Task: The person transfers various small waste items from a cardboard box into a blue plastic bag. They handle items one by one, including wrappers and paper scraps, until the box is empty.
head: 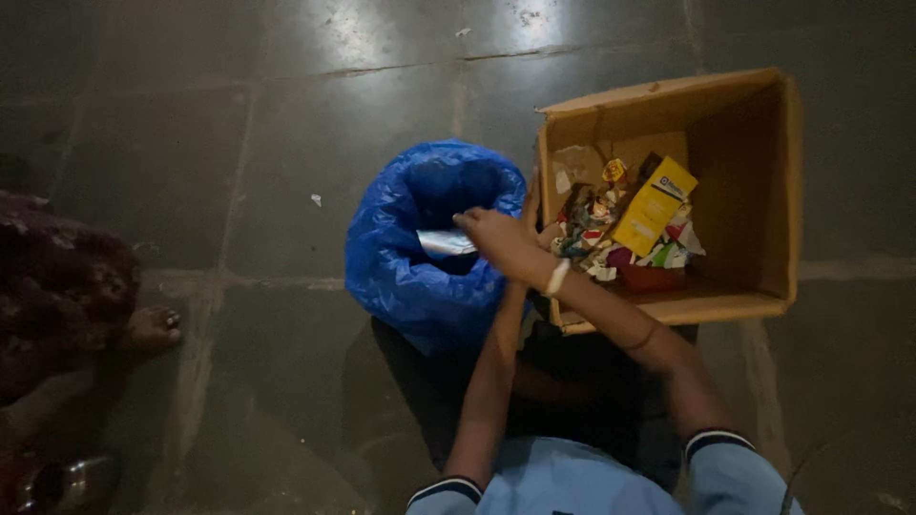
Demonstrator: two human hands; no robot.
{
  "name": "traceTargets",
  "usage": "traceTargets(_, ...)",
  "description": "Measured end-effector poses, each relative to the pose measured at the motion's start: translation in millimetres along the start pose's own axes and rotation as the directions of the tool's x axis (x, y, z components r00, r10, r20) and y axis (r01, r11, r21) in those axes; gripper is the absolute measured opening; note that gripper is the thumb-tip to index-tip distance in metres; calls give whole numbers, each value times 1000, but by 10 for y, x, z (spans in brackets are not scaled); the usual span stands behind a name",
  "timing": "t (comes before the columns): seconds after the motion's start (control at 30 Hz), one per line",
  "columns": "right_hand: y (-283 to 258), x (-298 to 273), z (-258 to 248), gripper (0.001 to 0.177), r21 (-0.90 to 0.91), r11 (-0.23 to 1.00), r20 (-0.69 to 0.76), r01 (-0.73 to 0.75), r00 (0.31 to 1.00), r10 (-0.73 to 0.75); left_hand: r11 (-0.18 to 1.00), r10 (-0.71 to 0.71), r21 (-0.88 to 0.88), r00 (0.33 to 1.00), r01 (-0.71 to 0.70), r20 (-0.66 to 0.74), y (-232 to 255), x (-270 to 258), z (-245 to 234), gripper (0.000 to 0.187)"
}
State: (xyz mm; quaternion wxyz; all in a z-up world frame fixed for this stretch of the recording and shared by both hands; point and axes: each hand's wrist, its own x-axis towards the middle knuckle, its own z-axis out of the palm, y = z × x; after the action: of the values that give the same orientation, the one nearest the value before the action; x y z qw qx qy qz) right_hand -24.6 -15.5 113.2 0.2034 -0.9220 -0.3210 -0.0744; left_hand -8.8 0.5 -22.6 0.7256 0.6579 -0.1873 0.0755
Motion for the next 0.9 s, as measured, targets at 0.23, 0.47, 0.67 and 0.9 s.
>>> traceTargets(0.23,1086,-614,-663,15,216,939,-569,-266,747,342,1000,9,8,1000,-9,-13,211,99,75,94)
traceTargets(0.47,2674,-942,-571,15,-171,724,-170,-669,744,647,997,73,4,997,-73,-13,320,165,94,99)
traceTargets(0.67,3006,-1147,-506,21,-438,766,233,-470,764,602,991,-28,-132,1000,29,9,436,167,97,104)
traceTargets(0.9,2456,-1490,-1131,30,-513,780,259,-359,801,539,999,13,-41,1000,-13,-4,346,149,86,100)
